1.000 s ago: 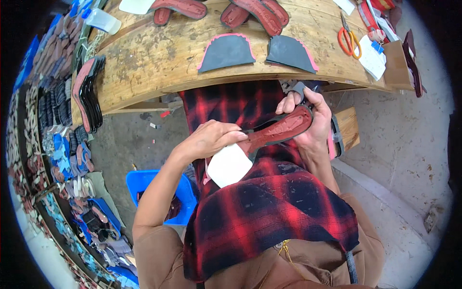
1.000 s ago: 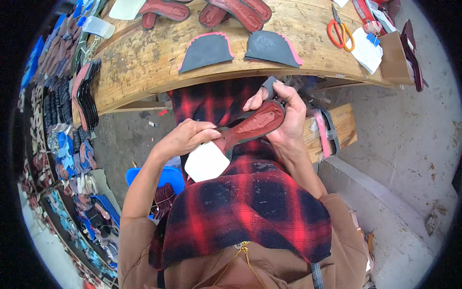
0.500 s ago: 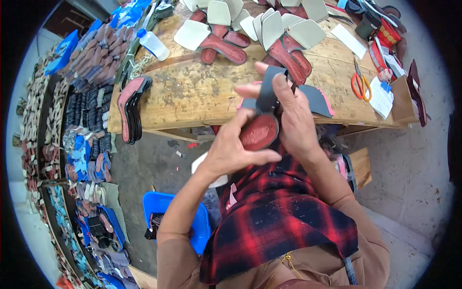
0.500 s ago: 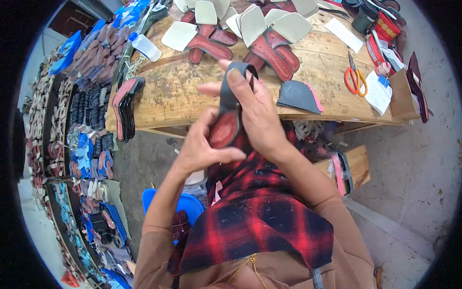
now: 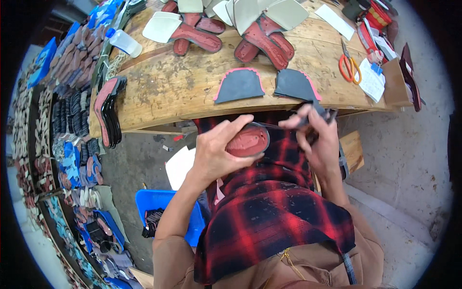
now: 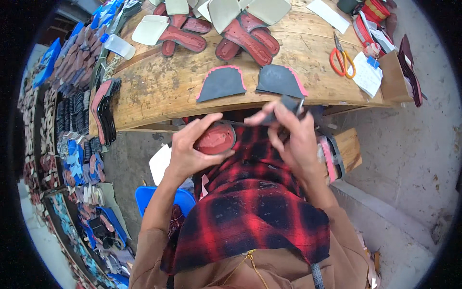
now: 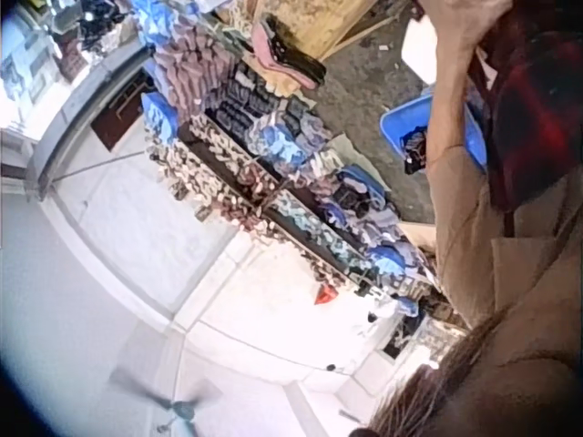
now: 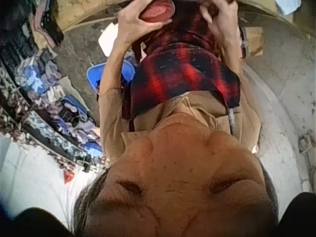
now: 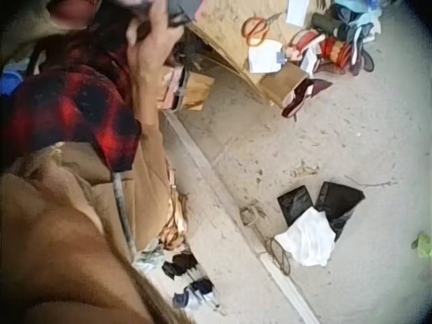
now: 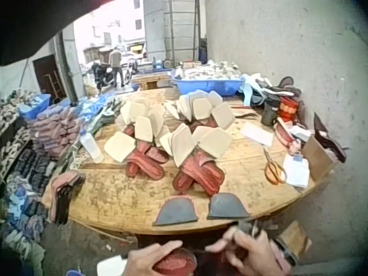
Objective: The person assembles slipper components by hand at a wooden workbench. They repeatedly pick up a red slipper upper, a white insole, and a black sole piece, then press them together to form a complete slipper. The assembled slippers are placed on the table.
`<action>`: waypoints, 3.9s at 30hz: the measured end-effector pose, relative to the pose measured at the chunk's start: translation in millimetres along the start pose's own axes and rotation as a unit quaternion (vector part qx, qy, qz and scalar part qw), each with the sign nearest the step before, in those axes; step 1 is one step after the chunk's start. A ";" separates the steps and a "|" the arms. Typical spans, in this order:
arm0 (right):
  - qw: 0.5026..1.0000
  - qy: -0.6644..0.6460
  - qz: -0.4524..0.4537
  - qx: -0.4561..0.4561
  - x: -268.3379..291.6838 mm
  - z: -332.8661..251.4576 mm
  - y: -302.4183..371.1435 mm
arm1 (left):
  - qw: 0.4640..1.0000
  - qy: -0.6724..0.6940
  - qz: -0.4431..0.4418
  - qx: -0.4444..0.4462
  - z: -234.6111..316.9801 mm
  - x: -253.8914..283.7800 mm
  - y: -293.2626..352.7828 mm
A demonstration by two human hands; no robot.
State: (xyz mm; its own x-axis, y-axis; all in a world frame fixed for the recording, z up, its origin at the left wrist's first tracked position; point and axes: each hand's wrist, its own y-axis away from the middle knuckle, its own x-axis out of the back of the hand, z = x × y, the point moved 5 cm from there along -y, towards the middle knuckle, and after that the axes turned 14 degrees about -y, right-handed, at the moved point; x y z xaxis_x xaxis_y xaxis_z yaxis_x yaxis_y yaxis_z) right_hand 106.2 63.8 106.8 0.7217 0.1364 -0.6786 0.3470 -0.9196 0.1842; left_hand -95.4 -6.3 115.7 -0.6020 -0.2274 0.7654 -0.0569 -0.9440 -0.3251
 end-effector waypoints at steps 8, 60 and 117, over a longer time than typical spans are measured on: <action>0.982 0.101 -0.048 0.151 -22.1 11.4 13.8 | 0.988 0.097 0.122 0.022 -11.5 -21.8 -55.8; 0.932 -0.168 -0.098 -0.304 -35.7 119.0 16.0 | 0.855 0.448 -0.149 0.213 -37.4 7.7 90.5; 0.895 0.350 -0.228 -0.153 -64.7 157.9 -45.3 | 0.954 -0.035 -0.182 0.236 -69.2 30.5 122.2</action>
State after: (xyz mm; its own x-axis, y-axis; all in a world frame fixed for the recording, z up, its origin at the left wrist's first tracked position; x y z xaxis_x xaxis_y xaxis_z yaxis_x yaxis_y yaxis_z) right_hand -50.8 38.5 30.1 0.6243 0.7686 -0.1396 0.7721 -0.5799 0.2600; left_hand -175.9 -112.0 60.9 -0.5544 0.1354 0.8212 0.1229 -0.9625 0.2417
